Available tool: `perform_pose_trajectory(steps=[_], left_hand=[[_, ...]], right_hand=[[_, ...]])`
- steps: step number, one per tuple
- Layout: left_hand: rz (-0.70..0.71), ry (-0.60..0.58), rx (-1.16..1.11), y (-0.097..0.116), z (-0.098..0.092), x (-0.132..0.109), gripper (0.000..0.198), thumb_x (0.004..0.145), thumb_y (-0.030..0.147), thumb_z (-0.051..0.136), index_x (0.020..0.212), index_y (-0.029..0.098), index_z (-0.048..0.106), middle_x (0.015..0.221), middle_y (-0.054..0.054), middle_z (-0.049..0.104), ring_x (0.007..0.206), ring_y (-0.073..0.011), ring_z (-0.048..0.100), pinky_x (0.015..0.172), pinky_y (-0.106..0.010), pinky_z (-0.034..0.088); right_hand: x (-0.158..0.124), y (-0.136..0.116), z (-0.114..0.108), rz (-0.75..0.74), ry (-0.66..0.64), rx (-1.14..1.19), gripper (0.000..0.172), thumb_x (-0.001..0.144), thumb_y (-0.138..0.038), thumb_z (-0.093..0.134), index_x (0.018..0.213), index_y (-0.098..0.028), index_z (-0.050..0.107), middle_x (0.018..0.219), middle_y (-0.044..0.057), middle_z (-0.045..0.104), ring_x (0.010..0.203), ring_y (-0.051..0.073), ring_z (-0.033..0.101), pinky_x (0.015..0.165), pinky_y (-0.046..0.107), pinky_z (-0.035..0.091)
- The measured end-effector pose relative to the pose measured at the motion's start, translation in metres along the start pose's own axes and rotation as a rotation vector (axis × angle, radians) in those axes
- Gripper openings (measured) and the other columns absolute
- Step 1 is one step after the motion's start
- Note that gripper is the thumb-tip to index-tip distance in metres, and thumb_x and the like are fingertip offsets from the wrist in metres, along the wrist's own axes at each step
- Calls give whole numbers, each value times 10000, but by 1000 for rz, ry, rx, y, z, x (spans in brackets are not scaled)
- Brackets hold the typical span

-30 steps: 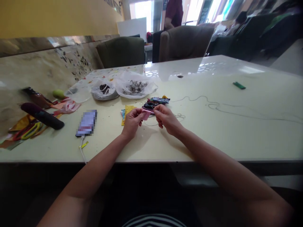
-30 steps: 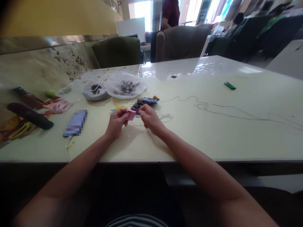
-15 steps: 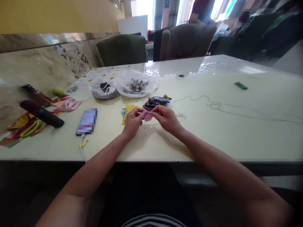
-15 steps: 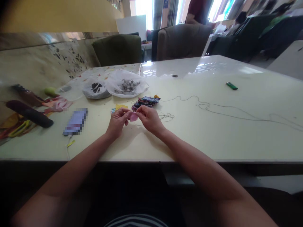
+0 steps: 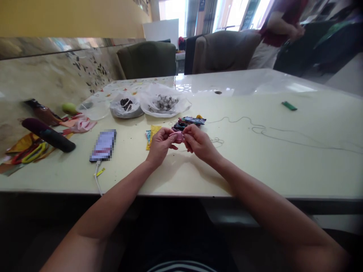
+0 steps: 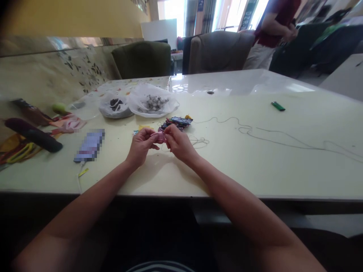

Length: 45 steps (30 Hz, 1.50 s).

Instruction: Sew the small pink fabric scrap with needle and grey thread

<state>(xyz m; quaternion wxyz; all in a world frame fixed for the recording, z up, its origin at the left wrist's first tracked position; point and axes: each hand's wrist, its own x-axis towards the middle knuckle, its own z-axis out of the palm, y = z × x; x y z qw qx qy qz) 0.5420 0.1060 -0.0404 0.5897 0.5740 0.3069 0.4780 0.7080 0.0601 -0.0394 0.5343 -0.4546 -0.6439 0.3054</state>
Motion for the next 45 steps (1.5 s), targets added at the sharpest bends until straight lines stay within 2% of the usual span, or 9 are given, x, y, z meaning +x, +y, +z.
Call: perform_pose_trajectory(steps=[4,8,11,14,19,23,37,45], left_hand=[[19,-12,-29,1,1,0,362,754,404,827,891,179,578,837,-31,757,788,-157,735,642,-244,588],[21,-9,-14,-3,-1,2,371,743,399,842,974,159,681,817,-33,754,764,-137,712,740,-281,600],[44,9,24,-6,-2,3,322,748,393,839,922,144,732,802,-43,746,755,-140,696,761,-299,603],[127,45,108,-8,-3,4,253,770,368,823,879,152,747,814,-43,730,731,-139,679,746,-301,597],[338,68,330,-10,-7,4,153,818,335,791,863,189,776,863,-38,686,760,-142,668,728,-276,569],[435,76,451,-10,-8,4,116,863,320,754,892,210,782,894,-46,691,820,-156,673,747,-275,562],[541,89,610,-8,-8,2,87,894,294,723,900,229,779,907,-47,705,835,-170,660,809,-294,545],[597,80,668,-7,-8,3,92,910,287,701,911,236,778,919,-52,707,858,-176,662,837,-302,539]], right_hand=[[2,1,-4,-132,144,-288,142,904,-242,617,771,-194,627,751,16,584,692,144,535,663,291,428],[4,-2,-11,-186,253,-340,118,872,-211,638,763,-196,680,815,39,599,754,173,566,702,311,450],[2,-8,-12,-219,226,-334,128,900,-225,612,799,-199,687,815,45,660,748,182,595,704,316,462],[-2,-13,-11,-263,188,-366,130,924,-238,598,845,-203,695,840,54,716,754,191,625,717,320,476],[-3,-17,-10,-338,192,-399,149,935,-192,565,853,-195,689,810,52,704,732,179,624,689,299,473],[-4,-16,-10,-331,159,-422,142,931,-188,566,863,-198,690,839,57,707,755,180,631,694,294,475],[-5,-13,-10,-353,124,-471,152,931,-176,538,869,-186,677,857,75,709,778,189,643,701,294,475],[-6,-14,-9,-292,119,-540,160,921,-187,528,848,-193,670,844,79,705,788,204,636,709,310,458]])
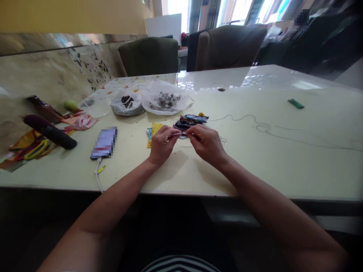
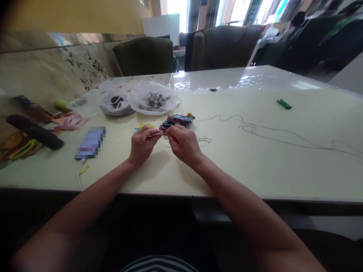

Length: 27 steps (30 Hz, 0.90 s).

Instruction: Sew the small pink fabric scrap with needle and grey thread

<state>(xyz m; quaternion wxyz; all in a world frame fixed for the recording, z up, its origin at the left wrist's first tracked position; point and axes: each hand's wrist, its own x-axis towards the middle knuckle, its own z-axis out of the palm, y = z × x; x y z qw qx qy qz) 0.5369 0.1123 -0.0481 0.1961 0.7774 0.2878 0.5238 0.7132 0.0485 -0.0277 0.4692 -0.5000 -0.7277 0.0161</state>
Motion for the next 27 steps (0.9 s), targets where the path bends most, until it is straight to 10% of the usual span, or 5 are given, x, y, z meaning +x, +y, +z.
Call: perform_pose_trajectory(steps=[16,27], left_hand=[[-96,-47,-143,2,0,0,75,863,280,749,837,209,749,828,-44,674,805,-175,664,725,-284,542],[-83,-23,-200,-1,1,0,88,873,282,746,863,195,760,844,-30,669,722,-132,657,649,-245,549]], right_hand=[[5,-2,0,423,-141,689,162,834,-343,670,802,-186,691,653,-10,536,581,120,457,523,271,408],[5,-5,-5,262,-6,353,124,876,-246,605,801,-175,675,646,-4,569,573,114,444,565,276,344]])
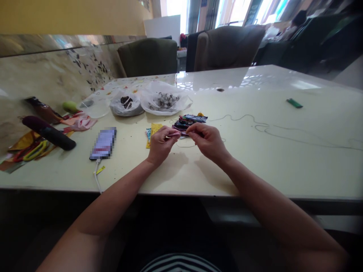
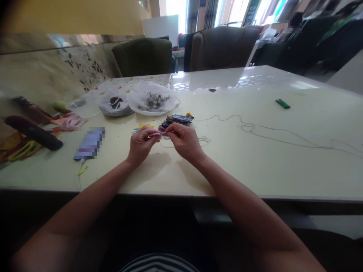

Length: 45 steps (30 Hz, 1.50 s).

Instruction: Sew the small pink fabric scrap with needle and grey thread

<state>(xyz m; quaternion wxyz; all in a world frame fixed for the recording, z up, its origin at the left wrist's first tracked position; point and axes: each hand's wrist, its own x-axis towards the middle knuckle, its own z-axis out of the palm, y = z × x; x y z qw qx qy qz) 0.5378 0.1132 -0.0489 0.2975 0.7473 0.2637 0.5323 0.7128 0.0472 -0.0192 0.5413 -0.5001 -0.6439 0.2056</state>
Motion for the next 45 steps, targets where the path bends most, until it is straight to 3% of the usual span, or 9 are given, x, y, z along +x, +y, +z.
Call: perform_pose_trajectory(steps=[6,20,29,34,39,42,45], left_hand=[[72,1,33,-2,0,0,60,882,247,738,885,190,756,844,-26,675,740,-127,660,666,-242,548],[63,10,28,-5,0,0,68,874,257,755,884,190,762,858,-32,682,777,-131,669,686,-235,551],[-50,-38,-95,3,1,0,104,854,277,766,844,175,748,807,-27,673,687,-121,674,631,-233,575],[-181,-69,-234,8,2,0,177,854,341,767,854,168,726,781,-37,716,702,-143,699,665,-266,616],[-232,-51,-252,5,2,0,194,868,348,746,820,162,724,756,-36,708,676,-132,682,658,-260,618],[-148,-44,-133,2,2,0,172,871,322,740,798,167,735,757,-32,680,649,-119,657,611,-234,588],[-37,-58,1,0,2,-1,136,882,285,726,808,173,748,759,-26,655,620,-105,631,579,-216,545]], right_hand=[[-1,2,2,-91,3,-71,132,875,-217,600,788,-155,677,643,-8,564,587,105,435,589,267,349],[-2,-1,2,-32,-7,-49,126,862,-230,607,778,-160,670,622,-12,546,585,108,443,573,272,344],[1,3,4,302,-103,536,181,729,-337,750,766,-170,689,713,-2,591,604,101,474,506,241,436],[3,6,4,342,-111,594,184,723,-339,762,772,-179,685,705,-7,600,572,92,459,491,238,428],[3,4,1,139,9,186,116,814,-279,646,775,-174,676,673,-2,599,558,106,452,512,263,380],[1,3,1,-71,70,-44,118,864,-218,597,798,-169,683,695,9,631,596,119,486,585,278,396],[-1,3,2,-211,43,-117,133,893,-196,589,796,-172,678,770,33,680,685,146,565,668,288,442]])
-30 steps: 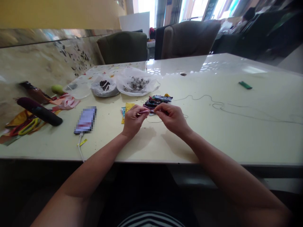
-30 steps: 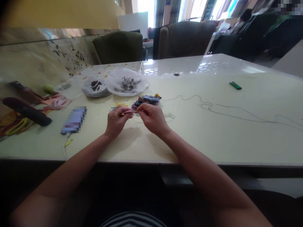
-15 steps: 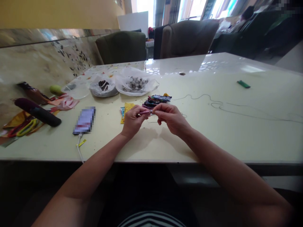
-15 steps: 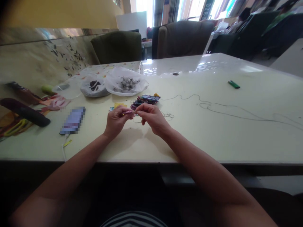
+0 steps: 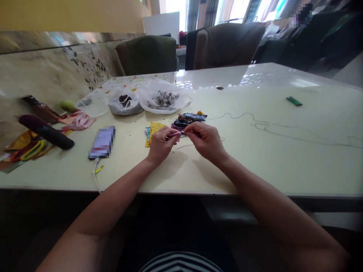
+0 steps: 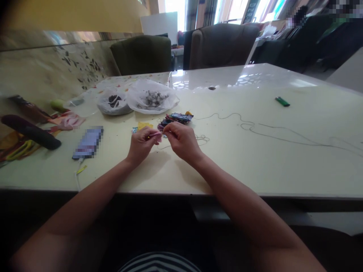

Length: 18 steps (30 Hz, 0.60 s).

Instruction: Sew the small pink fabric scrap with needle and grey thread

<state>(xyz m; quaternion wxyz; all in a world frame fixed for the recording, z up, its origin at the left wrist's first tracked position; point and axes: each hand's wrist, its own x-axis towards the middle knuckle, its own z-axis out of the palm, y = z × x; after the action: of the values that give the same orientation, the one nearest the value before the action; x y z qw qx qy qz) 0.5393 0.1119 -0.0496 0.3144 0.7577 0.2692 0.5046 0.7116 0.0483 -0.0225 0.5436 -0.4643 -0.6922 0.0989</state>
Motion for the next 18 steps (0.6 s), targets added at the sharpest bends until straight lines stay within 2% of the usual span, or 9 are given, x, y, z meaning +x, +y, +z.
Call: perform_pose_trajectory(steps=[3,11,14,18], left_hand=[[50,-3,73,1,0,-1,98,886,253,716,829,182,754,753,-25,646,638,-114,627,588,-222,526],[58,-2,125,2,0,-1,66,879,238,712,836,201,746,750,-26,644,714,-153,638,640,-256,513],[53,-11,112,2,-1,-1,66,872,236,717,822,201,742,756,-31,646,726,-157,639,637,-255,511],[7,-41,32,3,0,-1,116,872,269,729,786,191,733,732,-27,643,638,-130,618,590,-242,514]], right_hand=[[-1,1,0,-36,-37,-49,148,912,-199,579,796,-184,670,799,47,695,735,167,600,699,293,454],[0,-1,1,23,-92,-88,166,917,-225,556,796,-195,665,838,69,710,774,194,617,728,316,448],[-1,-2,1,75,-120,-32,162,907,-230,568,780,-189,659,764,40,679,707,167,574,692,301,420],[0,-1,0,214,-172,138,151,891,-255,591,783,-177,662,682,4,611,624,130,497,628,282,378]])
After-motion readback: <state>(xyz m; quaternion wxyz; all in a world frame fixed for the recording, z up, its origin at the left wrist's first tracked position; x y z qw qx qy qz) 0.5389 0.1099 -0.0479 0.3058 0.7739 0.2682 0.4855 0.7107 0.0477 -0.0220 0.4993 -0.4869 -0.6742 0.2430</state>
